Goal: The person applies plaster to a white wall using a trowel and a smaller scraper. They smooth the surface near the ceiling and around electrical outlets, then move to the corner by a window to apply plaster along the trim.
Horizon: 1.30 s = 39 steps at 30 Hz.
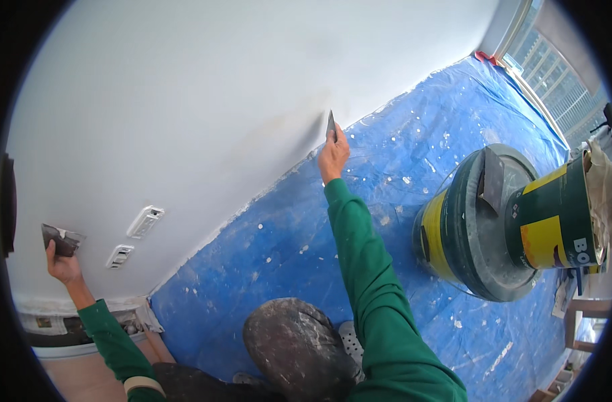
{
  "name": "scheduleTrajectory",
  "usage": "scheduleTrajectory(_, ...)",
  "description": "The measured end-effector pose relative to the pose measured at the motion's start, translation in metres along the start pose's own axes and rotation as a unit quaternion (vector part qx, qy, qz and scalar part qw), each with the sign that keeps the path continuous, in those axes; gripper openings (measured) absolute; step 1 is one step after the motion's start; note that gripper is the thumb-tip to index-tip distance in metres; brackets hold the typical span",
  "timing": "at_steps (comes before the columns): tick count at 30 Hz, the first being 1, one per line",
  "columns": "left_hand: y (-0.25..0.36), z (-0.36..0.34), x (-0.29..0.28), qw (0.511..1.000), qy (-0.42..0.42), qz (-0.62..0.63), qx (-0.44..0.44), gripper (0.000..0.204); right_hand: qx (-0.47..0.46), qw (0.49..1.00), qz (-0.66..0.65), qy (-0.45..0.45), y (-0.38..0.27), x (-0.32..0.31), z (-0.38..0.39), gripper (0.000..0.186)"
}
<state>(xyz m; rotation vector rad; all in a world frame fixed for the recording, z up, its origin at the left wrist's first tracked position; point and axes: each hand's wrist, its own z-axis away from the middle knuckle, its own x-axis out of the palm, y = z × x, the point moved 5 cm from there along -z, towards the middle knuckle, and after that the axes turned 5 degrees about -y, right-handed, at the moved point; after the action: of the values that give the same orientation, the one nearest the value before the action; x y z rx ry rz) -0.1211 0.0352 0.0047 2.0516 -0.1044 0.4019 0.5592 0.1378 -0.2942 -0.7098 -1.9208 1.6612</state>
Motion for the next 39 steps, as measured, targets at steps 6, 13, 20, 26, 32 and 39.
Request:
scheduleTrajectory(6, -0.006, -0.001, 0.006, 1.000, -0.007, 0.002, 0.000, 0.038, -0.023, 0.989, 0.124, 0.072, 0.004, 0.053, 0.022, 0.032)
scheduleTrajectory(13, 0.014, -0.001, 0.013, 1.000, -0.005, -0.016, -0.006, 0.036, 0.108, 0.992, -0.013, -0.069, 0.041, 0.019, 0.027, 0.031)
scheduleTrajectory(20, -0.003, 0.004, 0.017, 1.000, -0.012, -0.005, -0.004, 0.035, 0.195, 0.957, -0.211, -0.022, 0.023, 0.005, -0.033, 0.027)
scheduleTrajectory(26, 0.001, 0.000, 0.000, 1.000, 0.015, -0.015, 0.010, 0.034, 0.162, 0.975, -0.130, -0.080, -0.064, 0.031, -0.005, 0.029)
scheduleTrajectory(32, 0.006, 0.001, 0.014, 1.000, -0.018, -0.021, -0.014, 0.036, 0.146, 0.971, -0.158, -0.104, -0.004, 0.006, 0.019, 0.032)
scheduleTrajectory(39, -0.004, -0.001, 0.008, 1.000, -0.011, -0.014, -0.018, 0.036, 0.218, 0.962, -0.149, -0.071, 0.049, -0.023, -0.010, 0.033)
